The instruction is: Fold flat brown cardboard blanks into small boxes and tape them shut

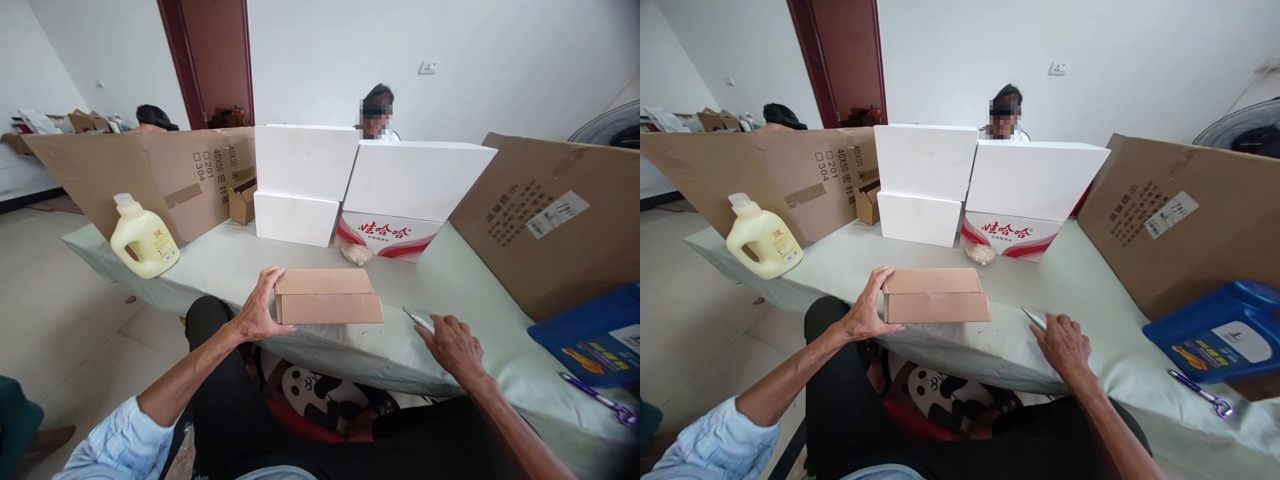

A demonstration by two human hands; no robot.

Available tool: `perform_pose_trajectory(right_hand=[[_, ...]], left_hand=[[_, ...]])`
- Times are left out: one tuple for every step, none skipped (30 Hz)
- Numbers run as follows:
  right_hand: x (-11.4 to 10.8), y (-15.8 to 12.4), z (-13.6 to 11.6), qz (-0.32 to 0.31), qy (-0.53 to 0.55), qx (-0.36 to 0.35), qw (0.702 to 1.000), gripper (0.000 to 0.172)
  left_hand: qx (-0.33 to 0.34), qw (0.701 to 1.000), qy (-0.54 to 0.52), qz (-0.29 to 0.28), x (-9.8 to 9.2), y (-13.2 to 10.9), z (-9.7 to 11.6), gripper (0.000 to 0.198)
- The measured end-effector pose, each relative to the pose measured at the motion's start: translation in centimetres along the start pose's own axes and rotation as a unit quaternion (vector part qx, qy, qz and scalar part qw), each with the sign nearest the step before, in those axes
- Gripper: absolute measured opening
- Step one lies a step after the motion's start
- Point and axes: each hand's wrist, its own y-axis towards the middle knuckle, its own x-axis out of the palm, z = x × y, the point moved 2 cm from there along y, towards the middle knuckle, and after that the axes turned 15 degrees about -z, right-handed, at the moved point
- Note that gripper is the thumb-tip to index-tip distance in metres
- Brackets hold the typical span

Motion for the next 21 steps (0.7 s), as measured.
perform_pose_trajectory(right_hand=[[0.6,0.1,1.4,-0.020,-0.023,0.021,0.999,0.033],[1.1,0.2,2.5,-0.039,-0.031,0.035,0.998,0.030],[1.6,0.1,3.3,-0.049,-0.026,0.041,0.998,0.028],[2.0,0.1,3.8,-0.046,-0.010,0.040,0.998,0.026],[2.2,0.1,4.0,-0.033,0.015,0.035,0.999,0.025],[2.2,0.0,4.0,-0.018,0.041,0.031,0.999,0.024],[2.2,0.0,3.7,-0.004,0.063,0.029,0.998,0.023],[1.9,-0.1,3.2,0.010,0.089,0.026,0.996,0.023],[1.4,-0.3,2.4,0.027,0.122,0.014,0.992,0.025],[0.7,-0.7,1.3,0.048,0.159,-0.009,0.986,0.027],[-0.3,-1.2,0.0,0.071,0.198,-0.045,0.977,0.030],[-1.6,-1.9,-1.6,0.099,0.240,-0.096,0.961,0.032],[-3.0,-2.8,-3.4,0.123,0.259,-0.153,0.945,0.033],[-4.4,-3.8,-5.4,0.131,0.258,-0.213,0.933,0.032],[-5.8,-4.8,-7.3,0.124,0.245,-0.270,0.923,0.030],[-7.0,-5.8,-9.1,0.107,0.223,-0.320,0.915,0.027],[-8.1,-6.7,-10.7,0.088,0.200,-0.363,0.906,0.026],[-8.9,-7.4,-12.1,0.077,0.178,-0.397,0.897,0.025],[-9.6,-7.9,-13.1,0.069,0.157,-0.422,0.890,0.026],[-9.9,-8.3,-13.8,0.067,0.141,-0.439,0.885,0.027],[-10.1,-8.4,-14.3,0.070,0.128,-0.448,0.882,0.027]], left_hand=[[0.001,1.000,-0.001,0.003,0.0,-0.1,0.1,0.132],[0.000,1.000,-0.003,0.006,0.1,-0.2,0.2,0.131],[-0.002,1.000,-0.007,0.009,0.1,-0.2,0.3,0.130],[-0.004,1.000,-0.012,0.015,0.2,-0.3,0.3,0.128],[-0.006,1.000,-0.017,0.021,0.2,-0.3,0.4,0.126],[-0.008,0.999,-0.023,0.028,0.3,-0.4,0.4,0.123],[-0.010,0.999,-0.029,0.035,0.3,-0.4,0.5,0.119],[-0.010,0.999,-0.033,0.039,0.3,-0.4,0.5,0.115],[-0.009,0.998,-0.035,0.042,0.3,-0.4,0.5,0.110],[-0.007,0.998,-0.037,0.043,0.3,-0.4,0.6,0.107],[-0.006,0.998,-0.037,0.043,0.3,-0.5,0.6,0.104],[-0.004,0.998,-0.038,0.044,0.3,-0.5,0.7,0.102],[-0.003,0.998,-0.037,0.045,0.3,-0.5,0.7,0.102],[-0.004,0.998,-0.037,0.047,0.3,-0.5,0.8,0.101],[-0.004,0.998,-0.037,0.049,0.3,-0.5,0.8,0.100],[-0.005,0.998,-0.035,0.051,0.3,-0.4,0.9,0.099],[-0.006,0.998,-0.034,0.053,0.4,-0.4,1.0,0.098],[-0.006,0.998,-0.031,0.053,0.4,-0.4,1.1,0.097],[-0.005,0.998,-0.028,0.053,0.4,-0.4,1.2,0.096],[-0.004,0.998,-0.025,0.052,0.4,-0.4,1.3,0.095],[-0.003,0.998,-0.021,0.052,0.4,-0.4,1.4,0.094]])
